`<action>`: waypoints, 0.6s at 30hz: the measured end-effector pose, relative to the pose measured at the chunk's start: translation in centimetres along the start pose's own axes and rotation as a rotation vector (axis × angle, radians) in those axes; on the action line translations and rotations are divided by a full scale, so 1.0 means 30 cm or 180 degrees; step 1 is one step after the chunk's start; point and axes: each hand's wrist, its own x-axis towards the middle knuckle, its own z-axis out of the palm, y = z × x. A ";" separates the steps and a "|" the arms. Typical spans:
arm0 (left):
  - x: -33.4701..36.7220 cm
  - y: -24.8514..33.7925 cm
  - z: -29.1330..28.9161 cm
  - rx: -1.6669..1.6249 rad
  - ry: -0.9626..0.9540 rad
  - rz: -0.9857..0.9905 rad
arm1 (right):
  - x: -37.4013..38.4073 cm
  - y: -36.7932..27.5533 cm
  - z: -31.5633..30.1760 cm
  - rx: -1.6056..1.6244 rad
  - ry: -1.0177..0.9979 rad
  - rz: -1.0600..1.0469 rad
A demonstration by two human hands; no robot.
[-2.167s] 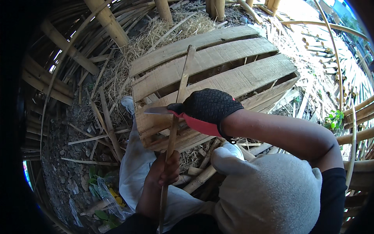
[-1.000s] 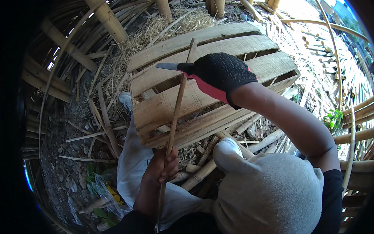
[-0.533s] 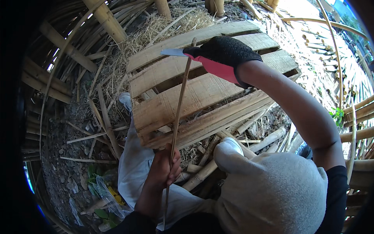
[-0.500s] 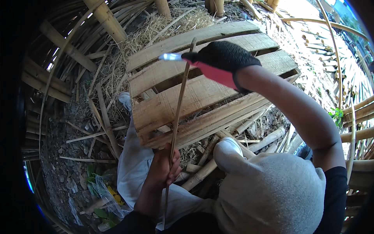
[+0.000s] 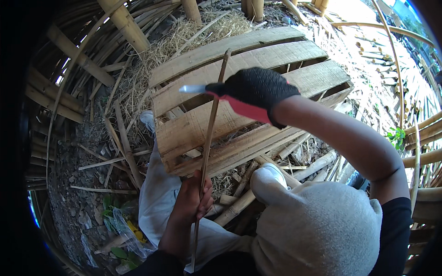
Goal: The person sits on the ground and uses a knife to shave and smooth a long bamboo stick. They hold the stick with the left hand and repeatedly scrape along its length with the knife in the right hand, removing thin strips of material.
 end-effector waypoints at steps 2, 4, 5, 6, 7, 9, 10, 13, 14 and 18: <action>-0.005 -0.001 0.000 0.0022 0.0015 -0.0005 | -0.014 -0.003 0.018 0.0218 -0.0152 -0.0112; -0.001 0.004 -0.002 -0.0099 -0.0007 -0.0047 | -0.010 -0.018 -0.055 0.0273 -0.0082 0.0137; -0.001 0.002 0.000 -0.0167 -0.0013 -0.0074 | 0.018 0.012 -0.042 0.0184 0.0229 0.0218; -0.005 -0.003 0.005 -0.0136 -0.0029 -0.0080 | -0.008 0.014 -0.018 0.0175 0.0055 -0.0013; -0.005 0.002 0.006 -0.0078 -0.0028 -0.0047 | -0.043 0.003 0.007 0.0166 -0.0079 -0.0270; -0.005 0.006 0.003 -0.0069 -0.0027 -0.0038 | -0.079 -0.027 0.036 0.0010 -0.0019 -0.0642; -0.006 0.003 -0.001 -0.0119 -0.0025 -0.0062 | -0.062 -0.032 0.022 0.0033 0.0065 -0.0416; -0.002 0.006 -0.002 -0.0192 -0.0080 -0.0092 | 0.001 -0.013 -0.045 0.0051 0.0179 0.0064; 0.001 0.006 0.001 -0.0202 -0.0108 -0.0094 | -0.036 -0.044 -0.016 0.0070 0.0087 -0.0034; -0.006 0.001 -0.003 -0.0024 0.0034 -0.0021 | -0.048 -0.043 0.015 0.0068 0.0135 -0.0470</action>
